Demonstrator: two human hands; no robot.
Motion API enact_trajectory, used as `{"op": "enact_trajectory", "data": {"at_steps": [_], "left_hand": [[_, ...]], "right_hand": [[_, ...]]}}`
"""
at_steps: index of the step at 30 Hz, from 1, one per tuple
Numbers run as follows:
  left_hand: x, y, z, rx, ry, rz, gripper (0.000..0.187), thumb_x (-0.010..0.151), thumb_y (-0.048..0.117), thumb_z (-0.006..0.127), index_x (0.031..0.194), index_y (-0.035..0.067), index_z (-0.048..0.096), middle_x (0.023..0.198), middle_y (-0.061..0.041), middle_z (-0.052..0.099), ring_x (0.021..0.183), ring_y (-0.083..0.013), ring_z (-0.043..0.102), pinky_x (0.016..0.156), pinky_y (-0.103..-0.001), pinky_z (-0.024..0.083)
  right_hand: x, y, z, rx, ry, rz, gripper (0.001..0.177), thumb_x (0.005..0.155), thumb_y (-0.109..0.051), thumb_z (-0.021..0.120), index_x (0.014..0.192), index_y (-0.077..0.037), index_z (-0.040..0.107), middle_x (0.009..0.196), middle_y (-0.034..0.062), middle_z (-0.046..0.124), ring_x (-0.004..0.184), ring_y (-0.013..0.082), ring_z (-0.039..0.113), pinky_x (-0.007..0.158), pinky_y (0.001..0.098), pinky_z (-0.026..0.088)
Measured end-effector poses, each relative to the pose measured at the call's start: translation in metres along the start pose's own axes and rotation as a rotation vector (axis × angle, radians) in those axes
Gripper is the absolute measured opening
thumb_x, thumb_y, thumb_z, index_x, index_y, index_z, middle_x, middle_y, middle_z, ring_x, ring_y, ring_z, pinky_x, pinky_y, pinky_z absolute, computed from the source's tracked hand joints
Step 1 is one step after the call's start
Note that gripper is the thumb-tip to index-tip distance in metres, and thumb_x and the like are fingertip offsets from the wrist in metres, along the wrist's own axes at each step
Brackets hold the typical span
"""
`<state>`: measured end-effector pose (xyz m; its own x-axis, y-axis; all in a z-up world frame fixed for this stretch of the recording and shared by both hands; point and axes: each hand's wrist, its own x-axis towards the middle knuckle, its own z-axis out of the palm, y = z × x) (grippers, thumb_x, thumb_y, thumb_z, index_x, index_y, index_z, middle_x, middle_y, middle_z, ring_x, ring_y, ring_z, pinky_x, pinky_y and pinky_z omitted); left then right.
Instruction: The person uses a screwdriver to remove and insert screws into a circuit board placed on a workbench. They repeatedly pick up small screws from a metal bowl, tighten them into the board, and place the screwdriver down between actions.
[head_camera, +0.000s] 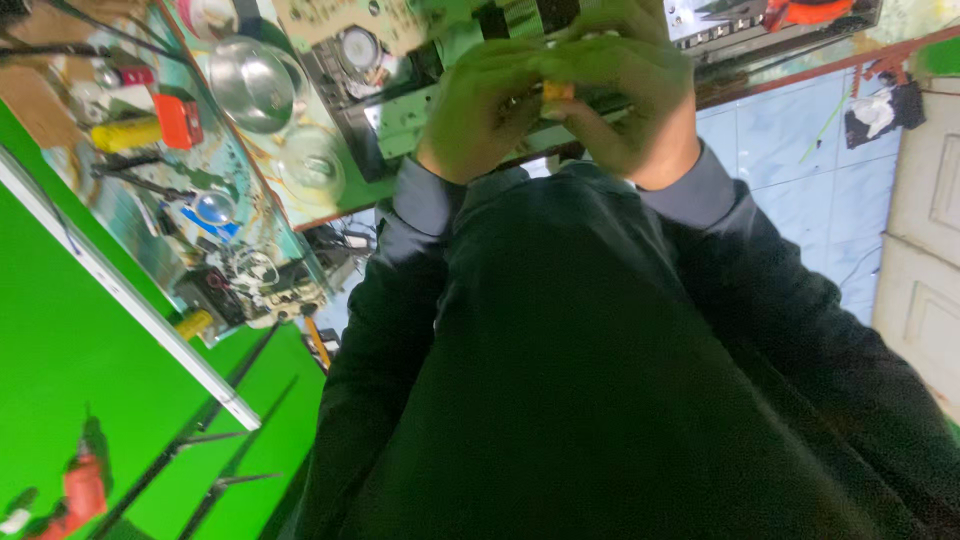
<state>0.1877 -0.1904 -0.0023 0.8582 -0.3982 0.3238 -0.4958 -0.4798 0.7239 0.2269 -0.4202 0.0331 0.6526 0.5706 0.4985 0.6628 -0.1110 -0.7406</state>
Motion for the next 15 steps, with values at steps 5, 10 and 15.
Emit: {"op": "enact_trajectory", "data": {"at_steps": [5, 10, 15], "left_hand": [[-0.008, 0.019, 0.025, 0.107, 0.175, -0.168, 0.027, 0.092, 0.015, 0.078, 0.118, 0.01, 0.073, 0.117, -0.012, 0.073, 0.114, -0.0334, 0.067, 0.102, -0.045, 0.053], [-0.007, 0.041, 0.042, 0.198, 0.284, -0.282, 0.033, 0.088, 0.019, 0.083, 0.117, 0.007, 0.076, 0.104, -0.012, 0.074, 0.101, -0.0311, 0.07, 0.099, -0.046, 0.052], [-0.006, 0.054, 0.051, 0.304, 0.397, -0.308, 0.024, 0.086, 0.015, 0.085, 0.108, 0.01, 0.077, 0.104, -0.012, 0.075, 0.105, -0.0301, 0.07, 0.109, -0.047, 0.051]], "right_hand": [[0.006, 0.0, -0.02, 0.154, -0.13, 0.024, 0.021, 0.106, -0.005, 0.073, 0.125, 0.001, 0.069, 0.132, 0.0207, 0.064, 0.122, 0.032, 0.066, 0.103, 0.0382, 0.056], [0.008, 0.007, -0.039, 0.073, -0.281, -0.078, 0.019, 0.103, -0.003, 0.068, 0.122, -0.001, 0.069, 0.13, 0.0134, 0.068, 0.121, 0.0344, 0.065, 0.105, 0.0431, 0.052], [0.005, 0.002, -0.049, 0.024, -0.257, -0.129, 0.033, 0.103, -0.014, 0.085, 0.128, 0.002, 0.071, 0.122, 0.0183, 0.066, 0.106, 0.0328, 0.065, 0.092, 0.0407, 0.053]]}}
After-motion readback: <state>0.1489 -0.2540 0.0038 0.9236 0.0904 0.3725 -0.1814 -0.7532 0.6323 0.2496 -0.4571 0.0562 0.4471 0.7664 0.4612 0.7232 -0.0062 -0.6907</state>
